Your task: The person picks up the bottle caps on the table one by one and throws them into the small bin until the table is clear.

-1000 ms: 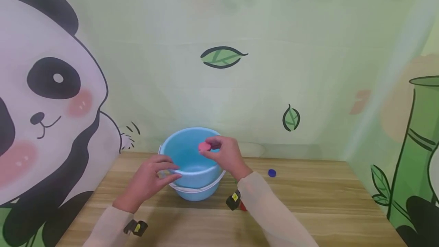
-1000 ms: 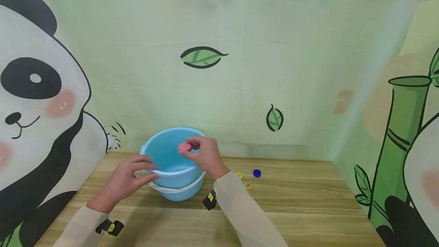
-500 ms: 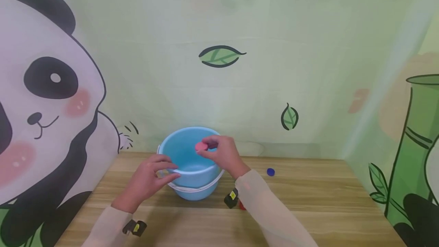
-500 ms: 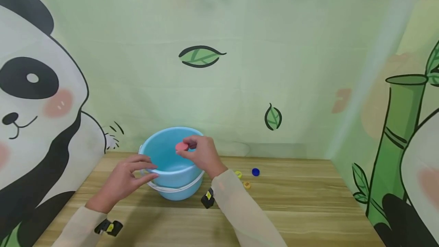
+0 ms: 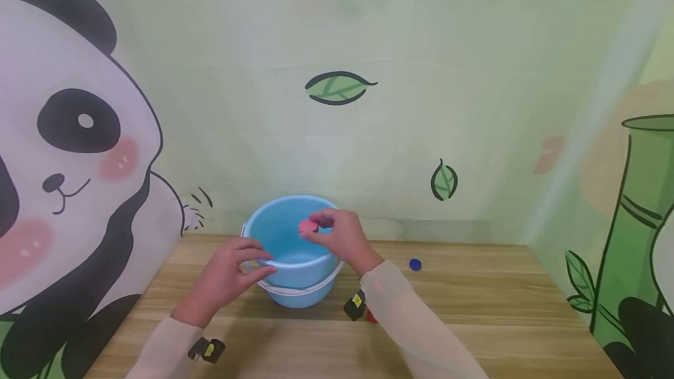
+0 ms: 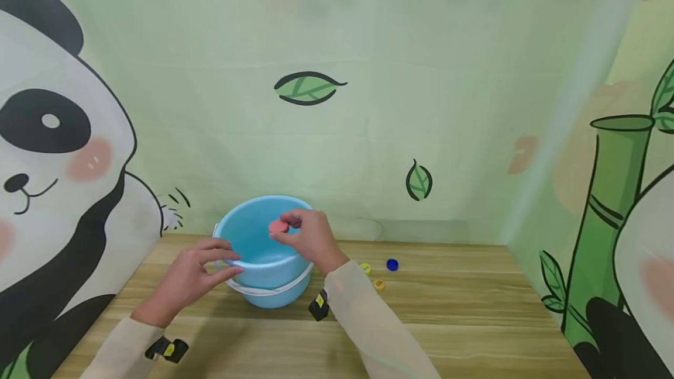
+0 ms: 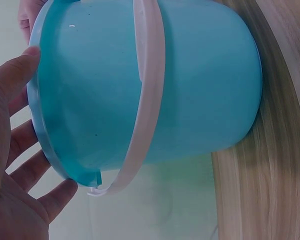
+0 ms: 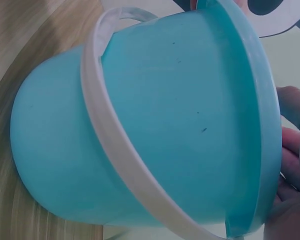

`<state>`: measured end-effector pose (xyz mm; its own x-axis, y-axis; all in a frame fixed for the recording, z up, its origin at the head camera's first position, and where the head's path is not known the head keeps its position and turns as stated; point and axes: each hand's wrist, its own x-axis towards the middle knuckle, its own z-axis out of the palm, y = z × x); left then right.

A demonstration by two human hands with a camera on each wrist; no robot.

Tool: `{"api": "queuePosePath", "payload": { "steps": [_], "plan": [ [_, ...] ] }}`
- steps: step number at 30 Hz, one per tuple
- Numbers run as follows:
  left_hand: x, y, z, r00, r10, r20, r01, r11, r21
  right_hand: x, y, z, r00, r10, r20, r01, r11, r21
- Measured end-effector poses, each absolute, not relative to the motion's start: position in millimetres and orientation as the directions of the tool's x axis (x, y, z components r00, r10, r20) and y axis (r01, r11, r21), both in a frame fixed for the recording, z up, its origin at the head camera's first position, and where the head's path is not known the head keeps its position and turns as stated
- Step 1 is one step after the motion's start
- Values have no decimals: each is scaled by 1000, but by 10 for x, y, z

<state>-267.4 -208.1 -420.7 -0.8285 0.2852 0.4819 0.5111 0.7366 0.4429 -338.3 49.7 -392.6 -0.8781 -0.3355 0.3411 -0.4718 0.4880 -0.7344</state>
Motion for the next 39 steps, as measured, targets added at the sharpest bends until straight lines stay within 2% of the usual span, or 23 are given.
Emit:
{"api": "queuePosePath", "payload": {
  "steps": [8,21,39],
  "plan": [
    [-2676,-2086,-4225,-796,302,525,549,727,413,-3374,505,-3927,-878,-326,351,-475,495,-728],
    [-2677,-2085,-4209,-816,293,498,526,735,429,-3356,589,-3956,-877,-297,377,-478,470,-742],
    [-2665,-2073,-4190,-837,280,471,502,735,456,-3228,999,-4049,-895,-214,391,-445,427,-787]
  ]
}}
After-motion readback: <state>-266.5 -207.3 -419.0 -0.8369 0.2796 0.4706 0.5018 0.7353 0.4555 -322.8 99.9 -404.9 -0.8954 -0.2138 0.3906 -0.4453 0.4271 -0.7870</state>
